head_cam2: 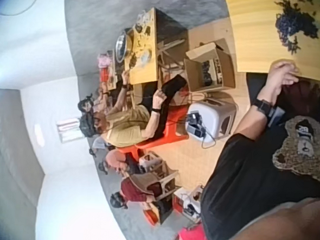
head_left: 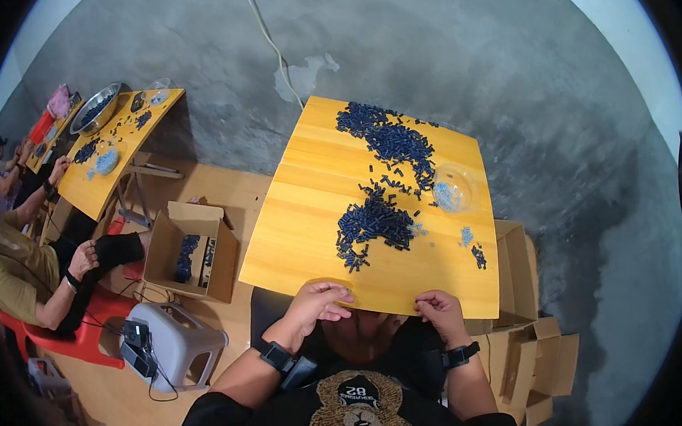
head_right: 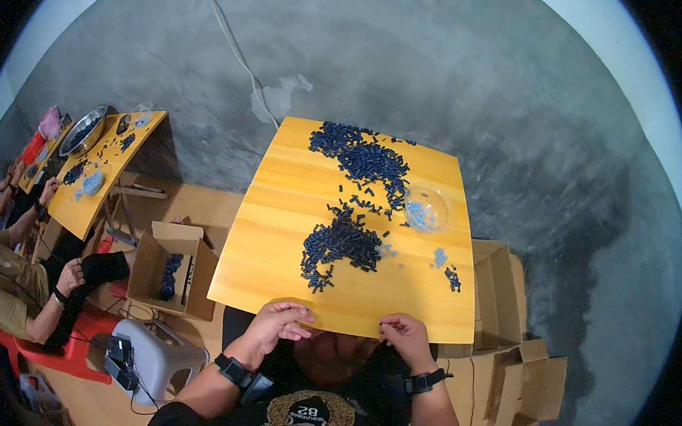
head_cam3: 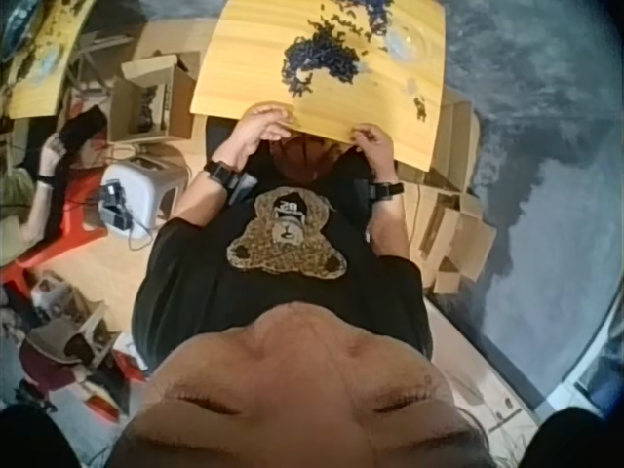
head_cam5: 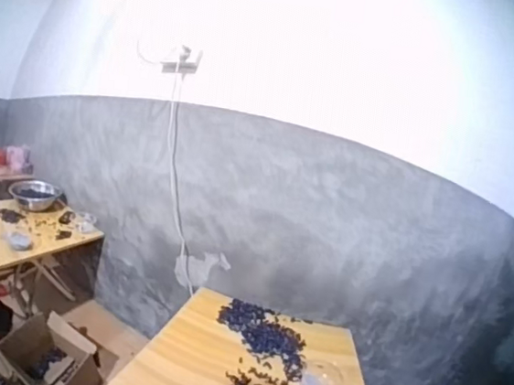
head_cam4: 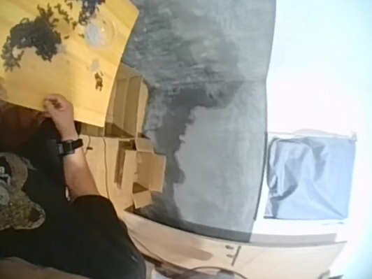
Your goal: Assembling small plastic and metal components at a wooden table.
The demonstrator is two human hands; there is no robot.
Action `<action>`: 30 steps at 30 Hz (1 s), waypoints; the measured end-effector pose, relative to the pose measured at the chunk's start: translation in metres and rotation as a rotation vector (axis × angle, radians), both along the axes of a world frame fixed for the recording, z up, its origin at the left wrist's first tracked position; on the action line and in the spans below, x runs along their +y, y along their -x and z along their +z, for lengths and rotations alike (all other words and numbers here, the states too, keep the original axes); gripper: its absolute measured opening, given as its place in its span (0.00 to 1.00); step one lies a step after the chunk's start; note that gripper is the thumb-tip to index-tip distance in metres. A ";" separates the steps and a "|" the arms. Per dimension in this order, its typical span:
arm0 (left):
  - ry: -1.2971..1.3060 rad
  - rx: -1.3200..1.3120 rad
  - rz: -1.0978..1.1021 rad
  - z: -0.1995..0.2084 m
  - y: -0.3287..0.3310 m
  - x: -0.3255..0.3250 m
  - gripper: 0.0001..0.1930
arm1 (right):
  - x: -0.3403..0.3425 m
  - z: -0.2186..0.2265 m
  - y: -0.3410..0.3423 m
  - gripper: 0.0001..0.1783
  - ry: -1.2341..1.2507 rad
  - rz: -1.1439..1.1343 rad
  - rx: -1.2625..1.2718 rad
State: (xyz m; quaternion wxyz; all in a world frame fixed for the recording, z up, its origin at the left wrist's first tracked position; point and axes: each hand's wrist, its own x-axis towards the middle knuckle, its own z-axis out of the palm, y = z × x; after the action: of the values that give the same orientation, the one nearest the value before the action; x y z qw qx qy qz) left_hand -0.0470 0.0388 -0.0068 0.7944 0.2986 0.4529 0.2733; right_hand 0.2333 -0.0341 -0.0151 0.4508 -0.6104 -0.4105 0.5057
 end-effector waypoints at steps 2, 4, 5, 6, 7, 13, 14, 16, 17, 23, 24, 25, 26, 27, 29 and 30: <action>0.013 -0.006 -0.017 -0.001 -0.002 0.000 0.08 | -0.001 -0.001 -0.002 0.06 0.009 -0.009 0.029; 0.013 -0.032 -0.022 -0.004 0.000 0.002 0.08 | -0.003 -0.004 -0.004 0.06 -0.027 -0.010 -0.031; 0.014 -0.059 -0.027 -0.005 -0.001 0.003 0.08 | -0.002 -0.003 -0.002 0.06 -0.028 -0.008 -0.033; 0.012 -0.062 -0.025 -0.003 -0.001 0.002 0.08 | -0.002 0.000 0.003 0.07 -0.057 -0.013 -0.003; -0.004 -0.062 -0.048 0.000 0.000 0.001 0.09 | -0.002 0.003 0.007 0.07 -0.086 -0.017 0.026; -0.025 -0.123 -0.144 0.016 -0.015 0.002 0.08 | 0.003 0.037 0.025 0.07 -0.084 0.146 0.129; -0.028 -0.138 -0.154 0.017 -0.019 0.003 0.08 | 0.005 0.040 0.027 0.07 -0.085 0.146 0.131; -0.052 -0.171 -0.142 0.016 -0.028 0.006 0.08 | 0.009 0.044 0.031 0.08 -0.041 0.184 0.113; -0.078 -0.211 -0.135 0.016 -0.033 0.007 0.09 | 0.010 0.046 0.034 0.08 -0.041 0.181 0.111; -0.069 -0.246 -0.075 0.018 -0.046 -0.009 0.08 | 0.010 0.041 0.060 0.11 -0.210 0.194 0.032; -0.068 -0.247 -0.080 0.016 -0.046 -0.011 0.08 | 0.010 0.041 0.063 0.12 -0.240 0.189 -0.087; -0.072 -0.217 -0.061 0.015 -0.044 -0.013 0.08 | 0.009 0.041 0.066 0.13 -0.270 0.183 -0.207; -0.078 -0.190 -0.043 0.013 -0.043 -0.014 0.07 | 0.008 0.041 0.068 0.13 -0.269 0.177 -0.212; -0.078 -0.194 -0.049 0.010 -0.043 -0.015 0.07 | 0.007 0.041 0.070 0.14 -0.279 0.208 -0.243; -0.073 -0.141 -0.038 0.002 -0.043 -0.017 0.07 | 0.004 0.040 0.072 0.15 -0.287 0.231 -0.275; -0.073 -0.140 -0.046 0.002 -0.044 -0.020 0.07 | 0.001 0.039 0.073 0.15 -0.308 0.231 -0.284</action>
State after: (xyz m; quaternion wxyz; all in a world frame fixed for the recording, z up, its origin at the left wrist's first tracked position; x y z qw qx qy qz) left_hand -0.0031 0.0192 -0.0045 0.8187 0.3177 0.3792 0.2916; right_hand 0.1604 -0.0330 0.0241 0.4154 -0.5482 -0.6093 0.3946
